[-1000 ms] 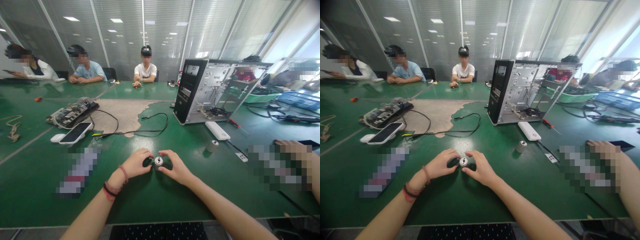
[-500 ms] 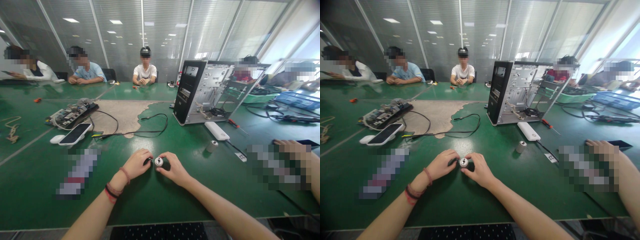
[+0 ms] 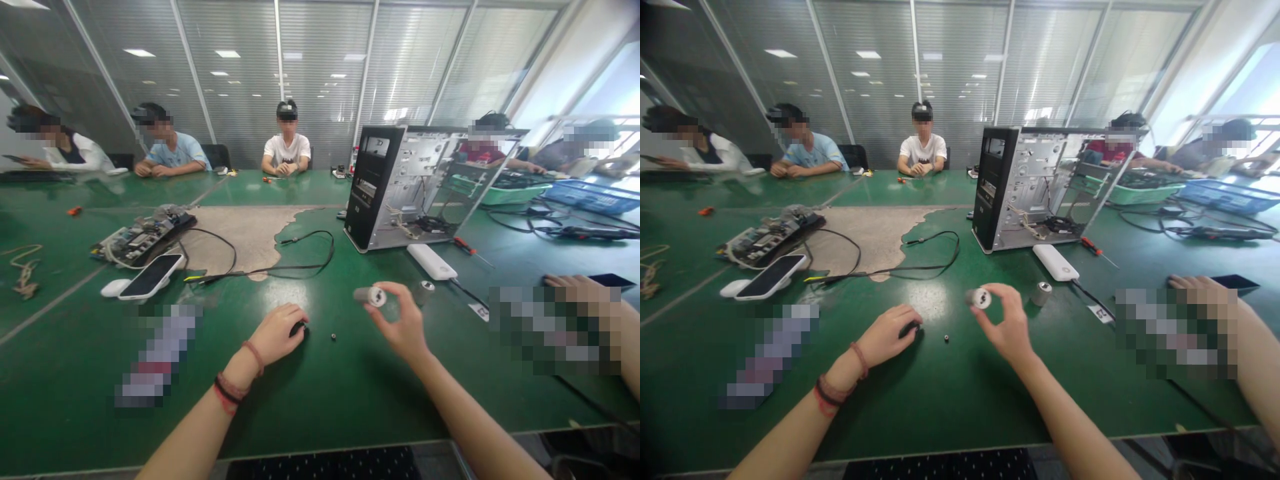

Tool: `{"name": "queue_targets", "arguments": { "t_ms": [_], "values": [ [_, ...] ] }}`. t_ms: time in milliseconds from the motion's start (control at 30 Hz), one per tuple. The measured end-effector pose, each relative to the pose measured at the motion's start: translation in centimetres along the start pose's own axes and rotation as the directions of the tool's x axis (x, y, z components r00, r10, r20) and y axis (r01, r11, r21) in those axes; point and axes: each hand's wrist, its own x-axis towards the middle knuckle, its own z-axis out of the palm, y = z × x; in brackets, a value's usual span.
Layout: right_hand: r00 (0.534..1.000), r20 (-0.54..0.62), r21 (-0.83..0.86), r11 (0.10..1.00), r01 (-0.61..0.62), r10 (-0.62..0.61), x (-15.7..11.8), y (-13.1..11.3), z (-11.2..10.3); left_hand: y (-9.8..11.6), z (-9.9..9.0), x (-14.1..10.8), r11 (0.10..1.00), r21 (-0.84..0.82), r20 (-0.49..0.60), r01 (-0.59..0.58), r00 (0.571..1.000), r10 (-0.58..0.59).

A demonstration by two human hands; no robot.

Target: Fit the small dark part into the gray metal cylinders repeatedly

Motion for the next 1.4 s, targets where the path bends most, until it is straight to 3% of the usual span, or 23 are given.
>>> {"name": "queue_targets", "arguments": {
  "t_ms": [100,167,267,367,500,633,733,833,900,967,1033,1100,1200,1400],
  "values": [
    [0.939,-0.275,-0.115,0.963,-0.245,0.206,0.2,3.1,-4.2,0.0,0.0,-0.1,1.000,-0.008,0.001,0.001,1.000,-0.001],
    [0.887,-0.350,-0.145,0.919,-0.368,0.300,-0.5,5.2,-6.5,0.0,0.0,-0.1,1.000,-0.012,0.001,-0.001,1.000,0.001],
    [0.857,-0.281,-0.222,0.839,-0.496,0.432,-2.3,8.1,-8.6,0.1,0.0,-0.2,1.000,-0.020,0.003,0.001,1.000,-0.001],
    [0.834,-0.178,-0.283,0.784,-0.552,0.522,-4.3,10.1,-9.1,0.2,0.0,-0.2,1.000,-0.028,0.009,0.007,1.000,-0.007],
    [0.827,-0.042,-0.355,0.765,-0.537,0.561,-5.8,11.7,-8.5,0.2,0.1,-0.1,1.000,-0.028,0.014,0.010,1.000,-0.009],
    [0.840,-0.018,-0.417,0.759,-0.500,0.543,-6.0,12.3,-8.2,0.1,0.2,-0.2,1.000,-0.022,0.010,0.005,1.000,-0.005],
    [0.906,-0.063,-0.483,0.782,-0.395,0.419,-5.2,11.4,-8.0,0.1,0.3,-0.2,1.000,-0.014,0.012,0.005,1.000,-0.004],
    [0.971,-0.105,-0.501,0.832,-0.238,0.215,-3.7,8.4,-7.1,0.1,0.3,-0.3,1.000,-0.017,0.003,0.003,1.000,-0.003],
    [0.985,-0.005,-0.408,0.899,-0.161,0.174,-2.6,5.6,-5.7,0.1,0.4,-0.3,1.000,-0.027,-0.007,0.000,1.000,0.000],
    [0.942,0.277,-0.239,0.963,-0.125,0.191,-2.0,2.7,-3.6,0.1,0.4,-0.3,0.999,-0.035,-0.013,0.001,1.000,-0.001],
    [0.818,0.556,-0.089,0.989,-0.122,0.151,-1.7,0.1,-1.3,0.1,0.4,-0.3,0.999,-0.039,-0.015,0.004,1.000,-0.004],
    [0.721,0.680,-0.069,0.991,-0.115,0.132,-1.7,-1.7,0.9,0.1,0.3,-0.3,0.999,-0.040,-0.015,0.005,1.000,-0.005],
    [0.672,0.731,-0.089,0.993,-0.080,0.120,-2.1,-3.1,3.2,0.1,0.2,-0.4,0.999,-0.039,-0.023,0.006,1.000,-0.007],
    [0.687,0.720,-0.083,0.995,-0.049,0.094,-2.9,-3.3,4.5,0.2,0.2,-0.4,0.999,-0.035,-0.026,0.013,1.000,-0.014]
  ]
}}
